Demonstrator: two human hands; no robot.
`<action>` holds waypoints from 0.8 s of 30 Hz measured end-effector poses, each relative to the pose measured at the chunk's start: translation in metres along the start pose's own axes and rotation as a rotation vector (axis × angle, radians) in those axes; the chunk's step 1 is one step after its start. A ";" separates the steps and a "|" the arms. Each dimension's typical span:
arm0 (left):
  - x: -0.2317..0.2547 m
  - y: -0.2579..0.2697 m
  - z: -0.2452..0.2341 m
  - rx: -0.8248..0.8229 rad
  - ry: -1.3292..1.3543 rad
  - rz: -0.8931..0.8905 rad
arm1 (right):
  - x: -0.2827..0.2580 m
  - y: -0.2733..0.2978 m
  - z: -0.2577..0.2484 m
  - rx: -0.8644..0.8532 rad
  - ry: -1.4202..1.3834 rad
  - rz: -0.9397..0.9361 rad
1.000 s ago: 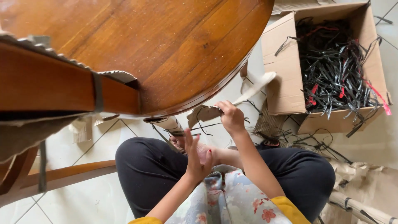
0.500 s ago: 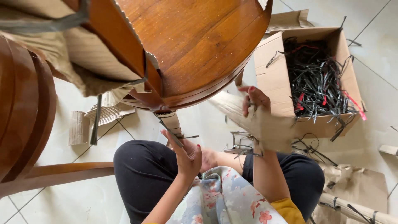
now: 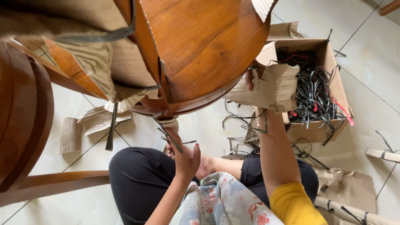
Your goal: Wrapping wooden chair legs with corrugated cardboard and securing them with wire ties for protection.
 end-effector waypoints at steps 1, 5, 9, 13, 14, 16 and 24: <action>0.005 -0.005 0.001 0.000 0.000 0.003 | -0.001 0.000 0.001 0.000 -0.001 -0.002; 0.007 -0.017 -0.009 0.034 -0.140 -0.003 | 0.000 -0.003 -0.006 0.022 0.001 0.010; 0.018 -0.024 -0.019 0.059 -0.139 0.018 | 0.001 -0.001 -0.010 0.044 0.008 0.022; -0.001 -0.017 -0.013 0.051 0.044 0.050 | 0.008 0.014 -0.010 0.056 0.015 0.027; -0.004 -0.014 -0.011 0.045 0.066 0.055 | 0.009 0.018 -0.015 0.061 0.017 0.031; -0.007 -0.012 -0.010 0.045 0.081 0.056 | 0.012 0.025 -0.017 0.058 0.019 0.038; -0.007 -0.018 -0.021 0.096 0.222 0.220 | 0.023 0.061 -0.022 0.088 0.023 0.060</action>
Point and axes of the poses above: each hand's wrist, its own y-axis away from the middle knuckle, its own z-axis out of the palm, x = y × z, the point moved 10 cm from there along -y, towards the middle knuckle, and after that the axes turned 7 degrees about z, right-handed, at the moved point
